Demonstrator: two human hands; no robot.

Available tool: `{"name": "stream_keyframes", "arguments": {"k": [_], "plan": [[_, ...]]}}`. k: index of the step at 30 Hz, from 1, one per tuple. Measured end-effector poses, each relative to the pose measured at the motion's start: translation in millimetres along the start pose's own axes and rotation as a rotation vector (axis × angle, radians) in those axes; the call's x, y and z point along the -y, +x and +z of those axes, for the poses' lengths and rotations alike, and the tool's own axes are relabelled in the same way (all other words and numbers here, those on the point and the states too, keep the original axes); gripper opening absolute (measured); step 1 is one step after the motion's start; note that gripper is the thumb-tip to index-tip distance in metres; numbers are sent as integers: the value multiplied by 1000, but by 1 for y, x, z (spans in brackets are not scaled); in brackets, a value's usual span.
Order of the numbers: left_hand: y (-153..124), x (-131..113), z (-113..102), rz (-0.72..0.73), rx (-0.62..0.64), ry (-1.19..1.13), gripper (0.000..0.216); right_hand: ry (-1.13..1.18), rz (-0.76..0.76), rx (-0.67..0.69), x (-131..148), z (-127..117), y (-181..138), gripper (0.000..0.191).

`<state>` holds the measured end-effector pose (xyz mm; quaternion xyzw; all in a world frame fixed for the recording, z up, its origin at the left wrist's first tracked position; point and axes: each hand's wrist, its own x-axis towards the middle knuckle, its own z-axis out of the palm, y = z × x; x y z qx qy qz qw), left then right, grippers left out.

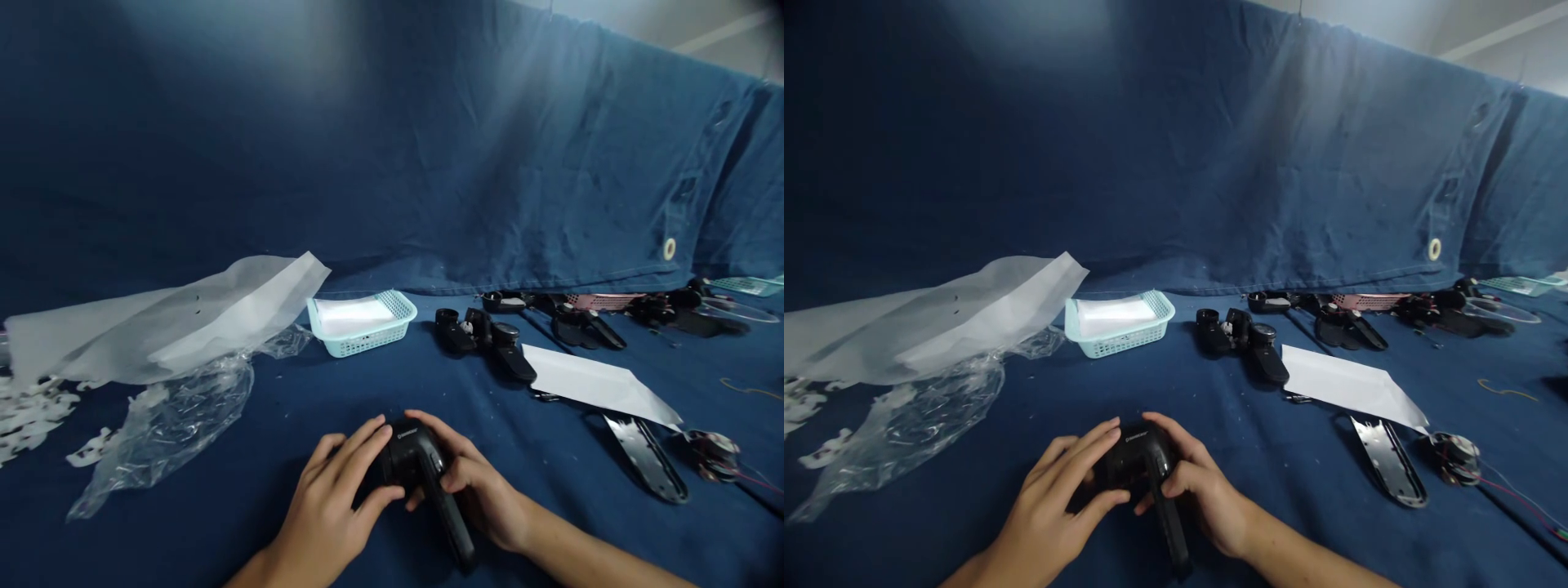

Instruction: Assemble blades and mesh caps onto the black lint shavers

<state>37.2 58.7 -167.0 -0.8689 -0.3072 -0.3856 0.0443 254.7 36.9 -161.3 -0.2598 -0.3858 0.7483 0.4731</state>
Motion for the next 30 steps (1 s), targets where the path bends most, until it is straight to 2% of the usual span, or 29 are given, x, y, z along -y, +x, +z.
{"name": "stream_keyframes", "arguments": {"k": [9,21,27,30], "plan": [[0,-1,-2,66,-20,63,43,-51,-30,1,-6,-1,-5,69],[-2,0,-2,84,-50,68,42,-158,-38,7,-5,-5,-5,71],[-2,1,-2,26,-8,9,47,-130,-13,-20,-2,-1,-6,71],[-2,1,-2,-4,10,-24,48,-99,6,14,0,-1,-7,73]]}}
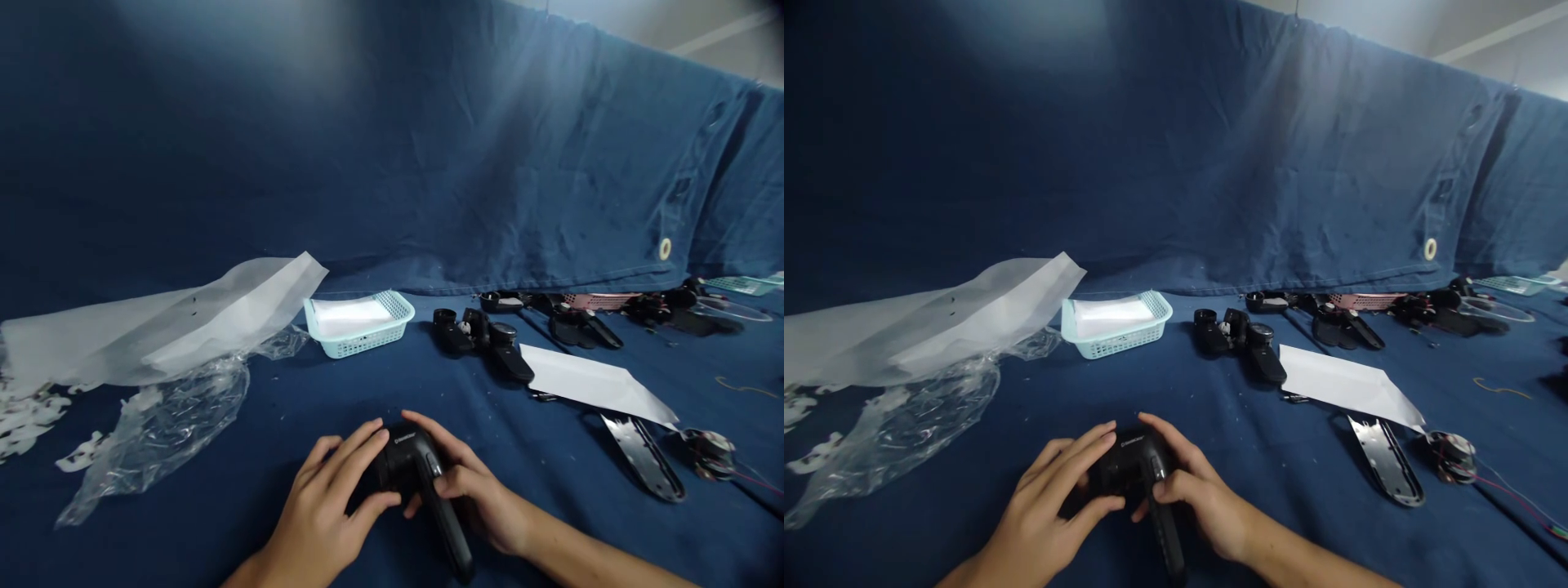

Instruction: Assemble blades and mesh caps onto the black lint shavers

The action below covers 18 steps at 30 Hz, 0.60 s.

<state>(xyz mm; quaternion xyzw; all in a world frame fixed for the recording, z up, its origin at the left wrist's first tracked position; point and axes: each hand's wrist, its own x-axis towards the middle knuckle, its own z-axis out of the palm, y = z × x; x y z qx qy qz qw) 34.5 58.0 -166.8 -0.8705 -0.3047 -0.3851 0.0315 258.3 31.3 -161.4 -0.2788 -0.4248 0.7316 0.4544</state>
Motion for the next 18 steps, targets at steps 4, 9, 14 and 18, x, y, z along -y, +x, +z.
{"name": "stream_keyframes", "arguments": {"k": [4,9,14,18], "plan": [[2,1,-1,-25,26,-3,46,77,22,70,3,-5,1,77],[4,5,-2,-94,61,-13,51,202,60,137,7,-8,5,77],[6,4,-2,-208,84,-60,49,133,44,199,12,-3,3,77],[8,5,1,-295,168,-104,48,58,0,165,11,-2,1,74]]}}
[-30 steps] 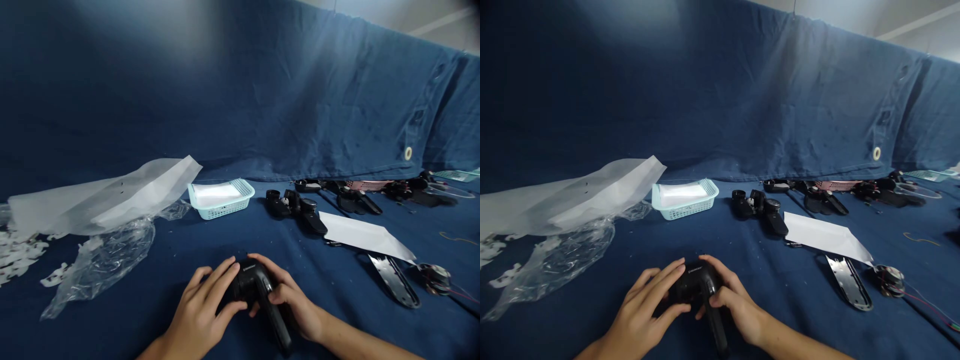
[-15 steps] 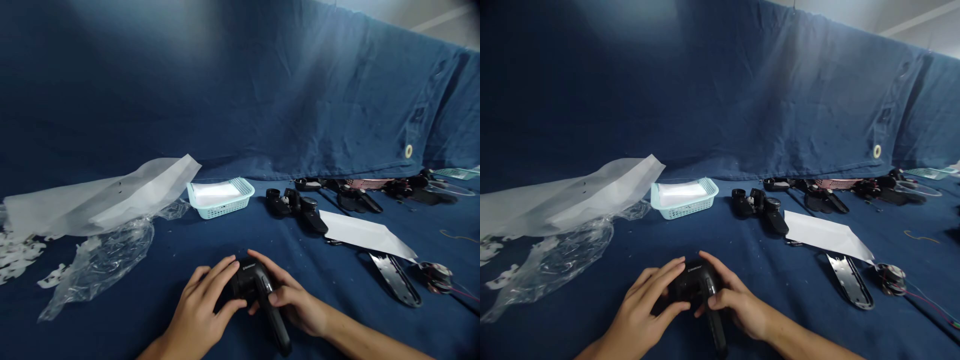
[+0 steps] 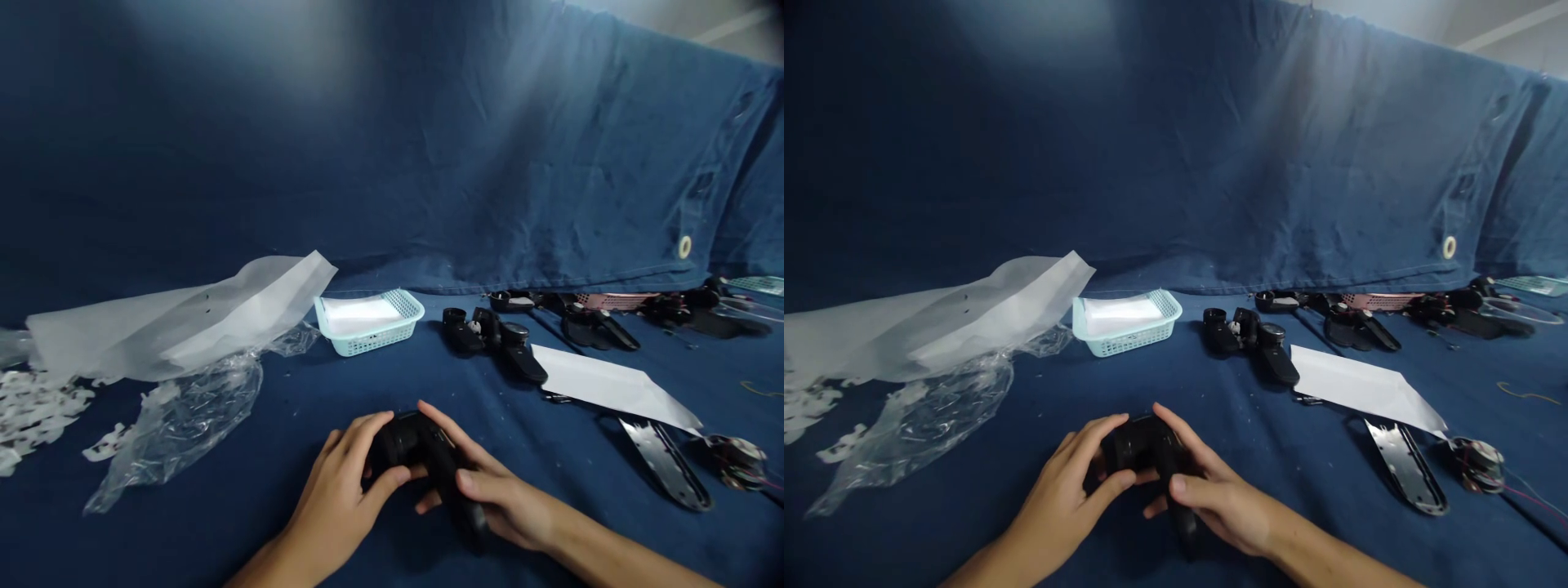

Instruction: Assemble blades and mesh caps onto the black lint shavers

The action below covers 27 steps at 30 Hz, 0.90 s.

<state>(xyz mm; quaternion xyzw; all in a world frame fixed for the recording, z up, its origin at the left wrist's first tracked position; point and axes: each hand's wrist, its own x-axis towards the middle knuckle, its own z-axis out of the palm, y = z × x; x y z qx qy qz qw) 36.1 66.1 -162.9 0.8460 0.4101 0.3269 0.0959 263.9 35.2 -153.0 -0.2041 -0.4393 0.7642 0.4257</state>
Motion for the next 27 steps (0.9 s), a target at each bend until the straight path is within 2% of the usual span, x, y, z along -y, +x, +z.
{"name": "stream_keyframes", "arguments": {"k": [5,8,12,18,27], "plan": [[0,-1,0,31,18,4,57,-134,19,-62,-8,-3,-1,97],[-3,-7,-2,172,-14,89,53,-269,-3,-73,-9,-2,-3,102],[-8,-16,-3,353,-38,163,47,-419,-62,-51,-8,3,-5,97],[-7,-18,-5,329,-138,126,31,-436,-46,-74,-10,2,-6,94],[-7,-17,-8,300,-89,-30,30,-463,-24,-125,-10,2,-3,90]]}}
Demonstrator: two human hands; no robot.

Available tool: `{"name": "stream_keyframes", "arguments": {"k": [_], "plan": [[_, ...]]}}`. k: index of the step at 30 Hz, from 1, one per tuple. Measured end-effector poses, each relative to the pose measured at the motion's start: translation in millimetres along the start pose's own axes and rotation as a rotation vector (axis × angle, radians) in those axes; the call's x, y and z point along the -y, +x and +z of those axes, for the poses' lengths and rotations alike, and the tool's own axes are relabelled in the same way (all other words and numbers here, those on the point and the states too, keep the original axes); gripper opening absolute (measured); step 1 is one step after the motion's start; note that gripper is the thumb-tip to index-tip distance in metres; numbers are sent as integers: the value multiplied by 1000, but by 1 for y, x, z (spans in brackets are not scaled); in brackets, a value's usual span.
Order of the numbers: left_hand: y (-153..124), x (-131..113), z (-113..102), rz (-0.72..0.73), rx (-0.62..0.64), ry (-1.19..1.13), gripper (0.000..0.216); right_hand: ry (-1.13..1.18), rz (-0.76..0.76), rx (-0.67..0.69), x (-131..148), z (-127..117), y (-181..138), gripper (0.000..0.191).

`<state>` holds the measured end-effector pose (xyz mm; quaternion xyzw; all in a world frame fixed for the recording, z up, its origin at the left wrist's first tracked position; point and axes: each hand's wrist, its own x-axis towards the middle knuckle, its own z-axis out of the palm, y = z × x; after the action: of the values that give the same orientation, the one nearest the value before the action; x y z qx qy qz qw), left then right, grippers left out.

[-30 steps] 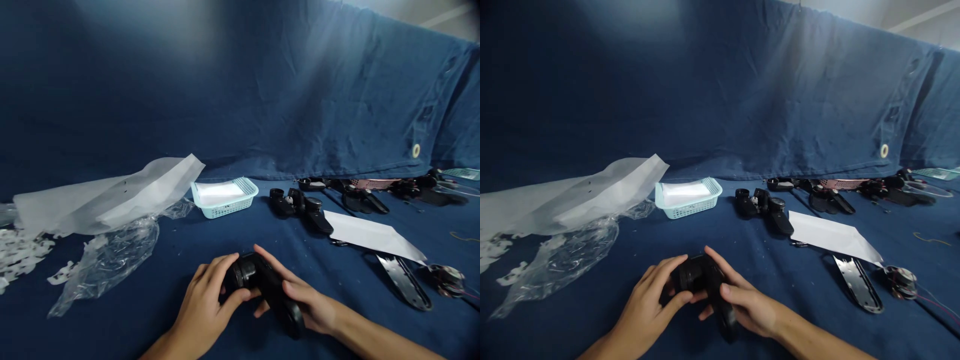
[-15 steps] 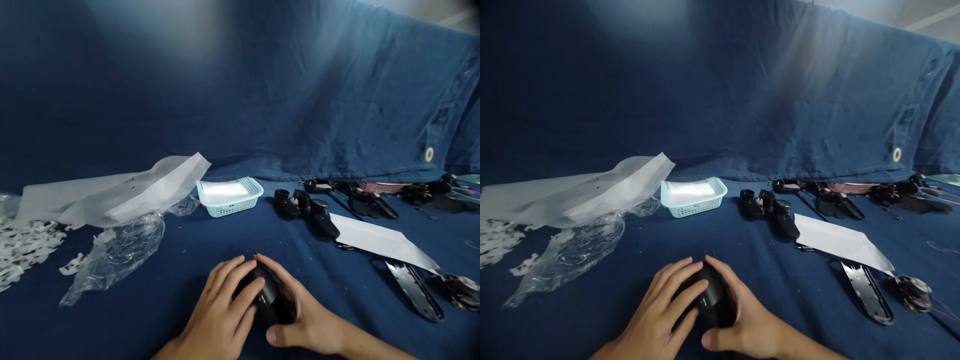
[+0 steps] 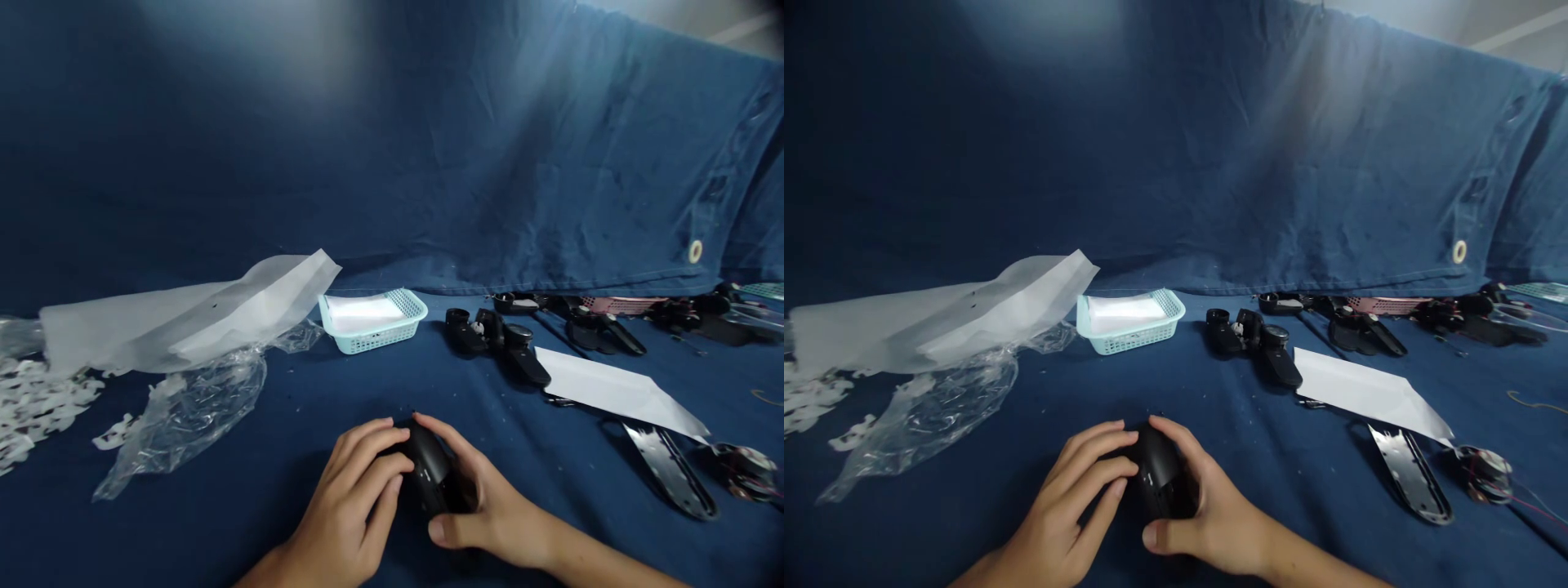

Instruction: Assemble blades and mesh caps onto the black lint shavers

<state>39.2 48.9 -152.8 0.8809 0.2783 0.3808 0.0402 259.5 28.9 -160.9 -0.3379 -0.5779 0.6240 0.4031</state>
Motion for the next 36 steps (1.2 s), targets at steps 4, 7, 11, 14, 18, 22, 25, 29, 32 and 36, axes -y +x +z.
{"name": "stream_keyframes", "arguments": {"k": [4,7,11,14,18,22,25,29,32,36], "plan": [[-1,0,1,-15,19,-55,33,-58,-14,2,-1,0,0,91],[-1,-2,0,-54,21,-122,32,-82,-6,18,1,-1,-1,93],[0,-7,1,-144,9,-226,31,-67,24,40,4,0,-1,93],[-1,-9,2,-180,12,-267,31,-43,43,26,6,1,-1,93],[-3,-8,4,-167,14,-278,35,-28,51,1,5,3,-1,92],[-4,-7,4,-154,31,-270,35,-22,36,25,3,1,-1,93],[-4,-7,4,-172,45,-262,34,-8,32,48,1,0,-2,94],[-4,-9,3,-211,42,-290,34,-11,36,49,1,0,-2,93],[-2,-12,2,-229,38,-306,33,-35,23,48,2,0,-1,92],[0,-14,0,-238,48,-269,32,5,42,42,2,0,0,92]]}}
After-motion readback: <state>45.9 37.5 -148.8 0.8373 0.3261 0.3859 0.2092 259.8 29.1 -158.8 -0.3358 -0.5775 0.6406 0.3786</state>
